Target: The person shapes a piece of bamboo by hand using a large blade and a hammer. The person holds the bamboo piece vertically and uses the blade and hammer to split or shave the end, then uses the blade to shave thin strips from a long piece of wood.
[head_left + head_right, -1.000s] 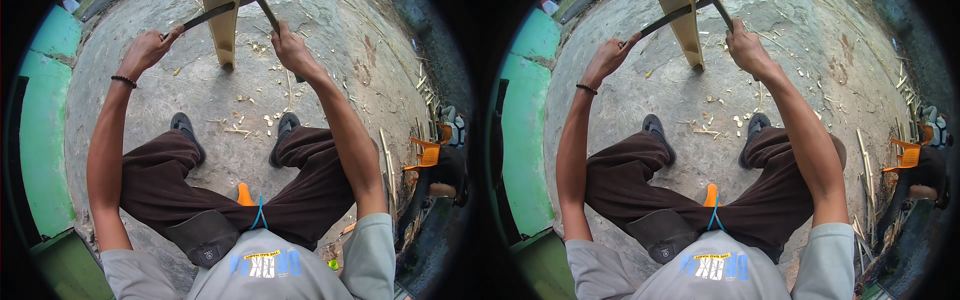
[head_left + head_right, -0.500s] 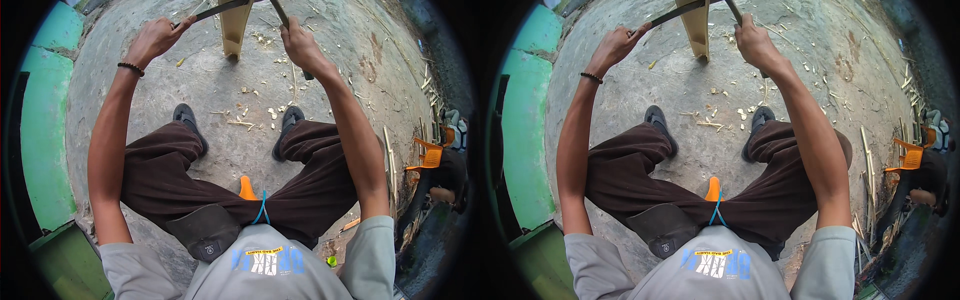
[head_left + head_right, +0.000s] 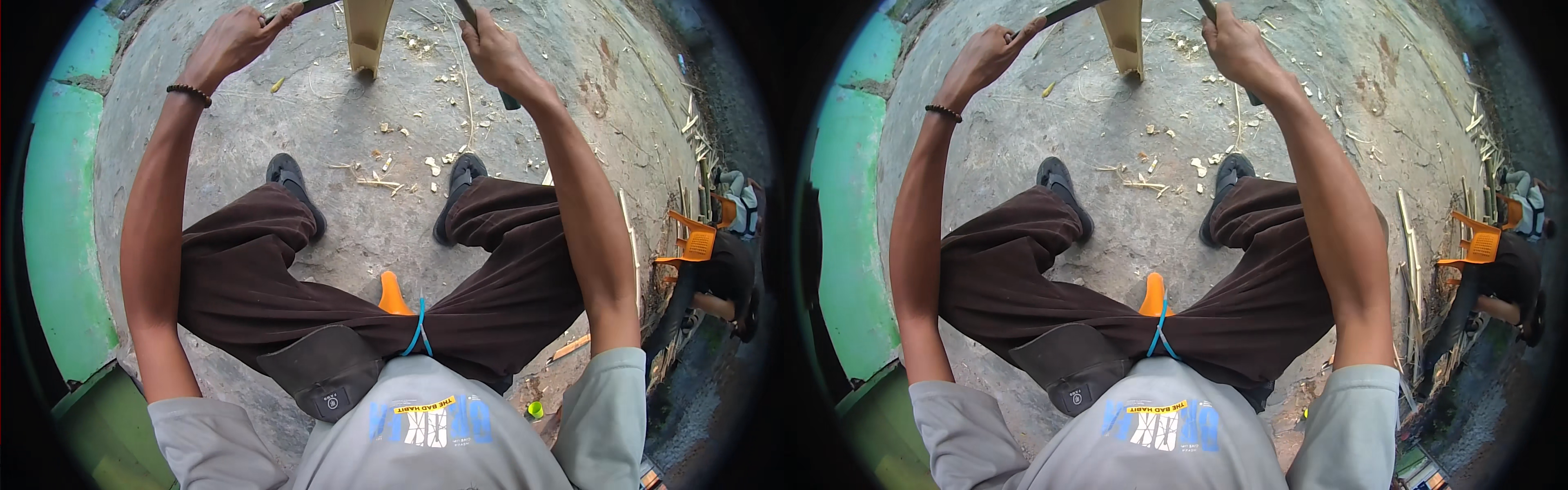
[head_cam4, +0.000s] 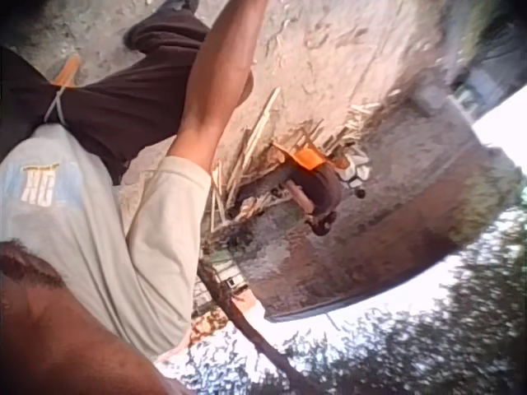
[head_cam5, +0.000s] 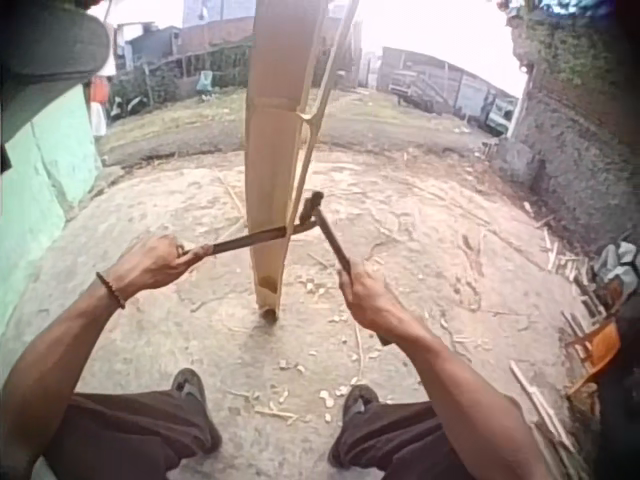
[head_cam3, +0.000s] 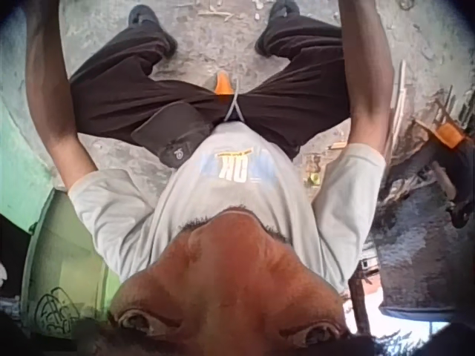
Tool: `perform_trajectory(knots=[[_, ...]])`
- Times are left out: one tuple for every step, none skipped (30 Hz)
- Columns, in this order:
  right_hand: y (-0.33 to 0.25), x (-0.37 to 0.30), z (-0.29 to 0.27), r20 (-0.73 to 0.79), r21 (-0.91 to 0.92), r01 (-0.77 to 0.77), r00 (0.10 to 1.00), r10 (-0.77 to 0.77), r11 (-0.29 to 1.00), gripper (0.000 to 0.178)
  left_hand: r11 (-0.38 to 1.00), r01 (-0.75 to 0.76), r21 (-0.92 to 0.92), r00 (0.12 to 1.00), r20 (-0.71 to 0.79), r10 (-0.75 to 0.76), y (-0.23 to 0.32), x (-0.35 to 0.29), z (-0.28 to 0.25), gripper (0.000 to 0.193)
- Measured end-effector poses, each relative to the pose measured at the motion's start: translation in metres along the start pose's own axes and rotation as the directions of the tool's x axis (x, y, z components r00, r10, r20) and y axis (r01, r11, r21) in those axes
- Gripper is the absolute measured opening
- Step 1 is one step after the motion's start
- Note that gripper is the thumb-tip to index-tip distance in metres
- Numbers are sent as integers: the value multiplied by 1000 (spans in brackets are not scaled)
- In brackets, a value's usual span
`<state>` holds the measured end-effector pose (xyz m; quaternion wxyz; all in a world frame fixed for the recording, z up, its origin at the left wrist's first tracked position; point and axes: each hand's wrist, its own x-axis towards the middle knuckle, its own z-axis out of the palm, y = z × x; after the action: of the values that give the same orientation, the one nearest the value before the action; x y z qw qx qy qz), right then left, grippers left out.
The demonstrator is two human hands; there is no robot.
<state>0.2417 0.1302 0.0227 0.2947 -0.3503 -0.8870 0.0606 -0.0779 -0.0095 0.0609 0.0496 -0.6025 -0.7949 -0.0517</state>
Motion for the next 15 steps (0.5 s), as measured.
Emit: perform_trajectory(knots=[[-4, 4, -5, 156, 158, -187, 974, 162, 970, 32, 1000, -19, 0, 999, -35, 19, -2, 3, 6, 84], [-4, 0, -7, 345, 290, -370, 901, 264, 882, 36, 1000, -16, 2, 998, -62, 16, -6, 4, 11, 84], [-9, 4, -23, 335, 320, -370, 905, 261, 872, 37, 999, 15, -41, 996, -93, -19, -11, 2, 18, 85], [-13, 7, -39, 256, 353, -270, 949, 185, 896, 35, 999, 31, -37, 999, 12, -30, -20, 3, 20, 84], [-15, 12, -61, 288, 336, -274, 941, 178, 901, 33, 998, 18, -54, 1000, 2, -18, -25, 1, 27, 84], [-17, 9, -78, 99, 379, -300, 954, 284, 875, 27, 998, -1, -64, 1000, -28, -1, -30, 2, 29, 84], [-17, 9, -78, 28, 523, -291, 945, 325, 801, 26, 998, 4, -64, 1000, -16, -5, -33, 0, 31, 84], [-18, 6, -81, -43, 654, -263, 923, 382, 710, 25, 998, 1, -55, 1000, 2, -1, -35, 0, 30, 83], [-14, 4, -71, -95, 679, -211, 925, 369, 703, 25, 999, -9, -44, 1000, 14, 10, -35, 0, 28, 83], [-15, 3, -54, -151, 699, -157, 921, 358, 698, 24, 999, -24, -39, 1000, 13, 25, -32, 0, 24, 83], [-7, 1, -37, -108, 561, -178, 953, 284, 809, 24, 998, -10, -69, 1000, 16, 11, -28, -3, 21, 83], [4, 2, -26, -40, 163, 30, 999, -24, 986, 33, 994, 7, -107, 999, 51, -1, -20, -3, 20, 83], [6, 1, -7, 336, 49, -331, 894, 297, 942, 33, 998, 32, -52, 995, 97, -27, -15, -1, 15, 93], [6, 0, 3, 363, 38, -369, 871, 331, 929, 35, 999, 30, -10, 996, 80, -29, -11, -1, 9, 93], [5, 3, 3, 279, 81, -282, 927, 250, 956, 34, 998, 53, -26, 995, 83, -50, -6, -2, 8, 94]])
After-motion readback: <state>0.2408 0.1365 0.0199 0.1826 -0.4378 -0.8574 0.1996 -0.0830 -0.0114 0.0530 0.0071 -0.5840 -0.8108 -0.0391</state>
